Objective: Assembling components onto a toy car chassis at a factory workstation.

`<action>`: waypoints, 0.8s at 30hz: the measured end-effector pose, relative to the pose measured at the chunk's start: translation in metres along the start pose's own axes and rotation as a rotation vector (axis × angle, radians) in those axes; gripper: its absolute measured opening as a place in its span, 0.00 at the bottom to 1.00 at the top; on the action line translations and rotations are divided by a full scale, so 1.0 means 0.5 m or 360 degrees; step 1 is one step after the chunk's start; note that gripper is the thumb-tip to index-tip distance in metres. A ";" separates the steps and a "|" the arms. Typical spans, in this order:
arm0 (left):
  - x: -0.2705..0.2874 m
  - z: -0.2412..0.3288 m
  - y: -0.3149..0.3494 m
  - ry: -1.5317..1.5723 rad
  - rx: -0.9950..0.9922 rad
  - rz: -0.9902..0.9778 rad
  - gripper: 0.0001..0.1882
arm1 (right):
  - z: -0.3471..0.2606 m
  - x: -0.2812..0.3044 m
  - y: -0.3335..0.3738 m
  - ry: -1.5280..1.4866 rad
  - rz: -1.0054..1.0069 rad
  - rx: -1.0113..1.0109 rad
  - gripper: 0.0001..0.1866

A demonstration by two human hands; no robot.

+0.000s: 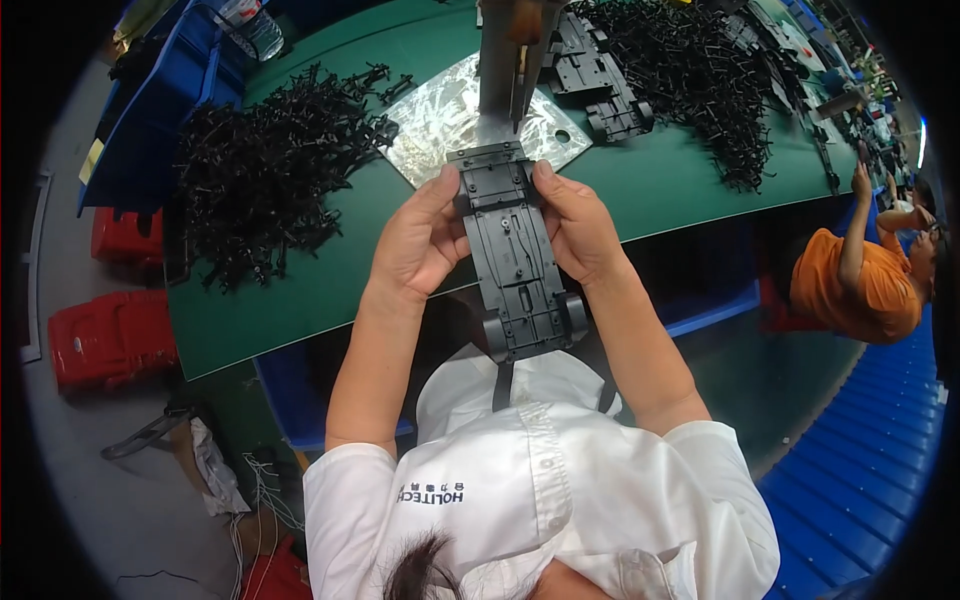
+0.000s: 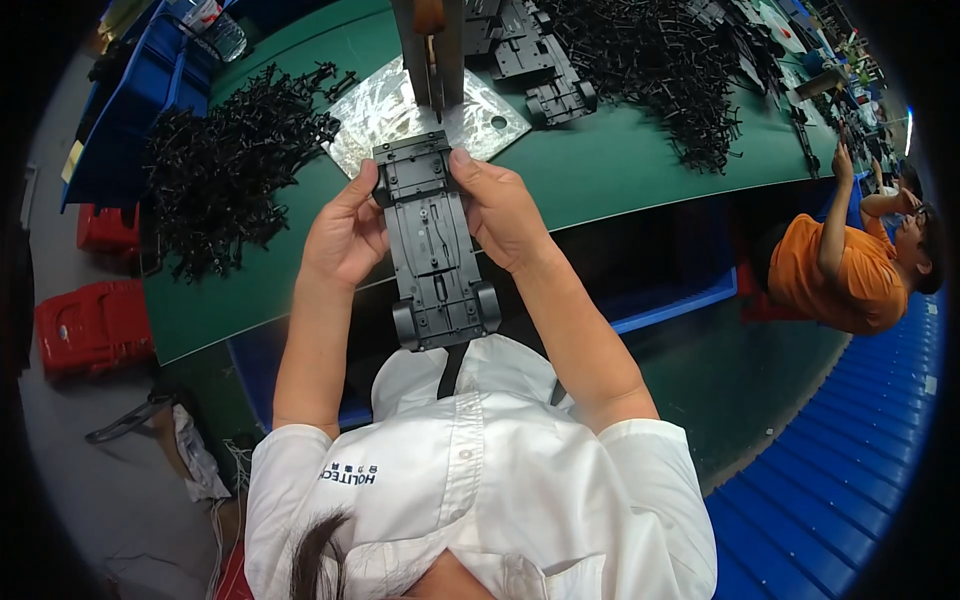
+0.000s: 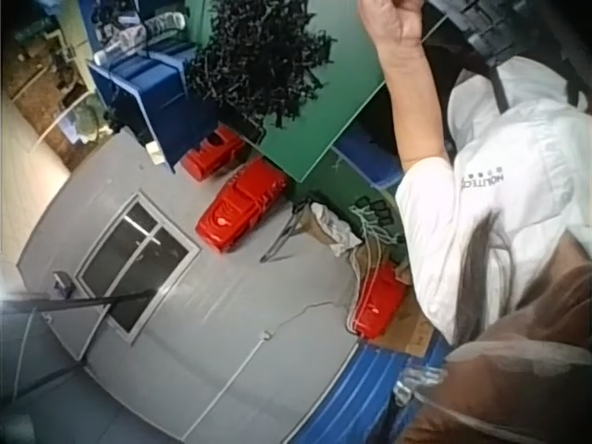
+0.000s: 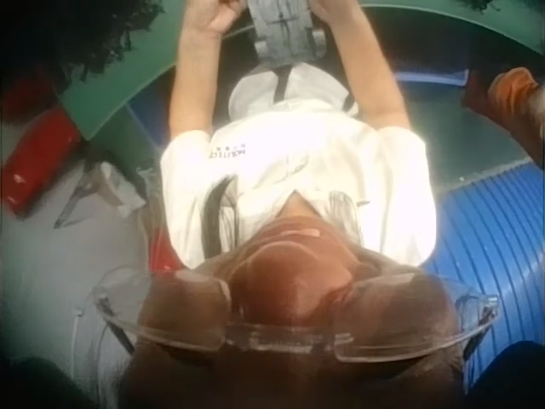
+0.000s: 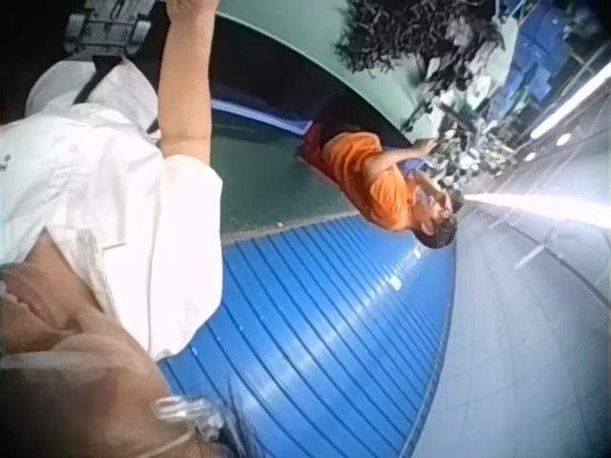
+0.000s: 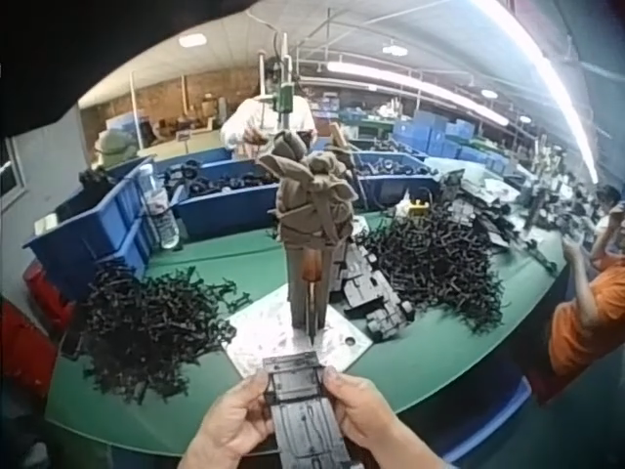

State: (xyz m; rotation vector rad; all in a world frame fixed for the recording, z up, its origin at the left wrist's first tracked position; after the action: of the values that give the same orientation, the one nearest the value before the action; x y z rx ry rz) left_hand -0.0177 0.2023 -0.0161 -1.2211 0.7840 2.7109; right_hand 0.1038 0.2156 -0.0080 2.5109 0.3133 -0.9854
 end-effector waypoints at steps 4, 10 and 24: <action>0.011 0.003 0.028 -0.0068 -0.0159 0.0003 0.17 | 0.022 -0.002 0.011 0.0093 -0.0134 0.0011 0.18; 0.032 -0.002 0.070 -0.0059 -0.0269 -0.0007 0.11 | 0.044 -0.017 0.039 0.0271 -0.0241 0.0060 0.18; 0.041 -0.024 0.091 0.0016 -0.0255 -0.0069 0.09 | 0.061 -0.022 0.054 0.0258 -0.0313 0.0038 0.21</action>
State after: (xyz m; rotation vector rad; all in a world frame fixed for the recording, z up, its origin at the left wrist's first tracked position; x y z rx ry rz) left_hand -0.0355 0.1541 -0.0182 -1.2667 0.5436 2.7802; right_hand 0.0872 0.1768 -0.0125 2.6258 0.6110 -0.8621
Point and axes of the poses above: each hand's wrist, its own y-axis away from the middle knuckle, its own x-axis out of the back of the hand, z = x × y, the point moved 9 cm from there along -y, towards the middle knuckle, and after that the axes turned 2 degrees about z, right-handed, at the moved point
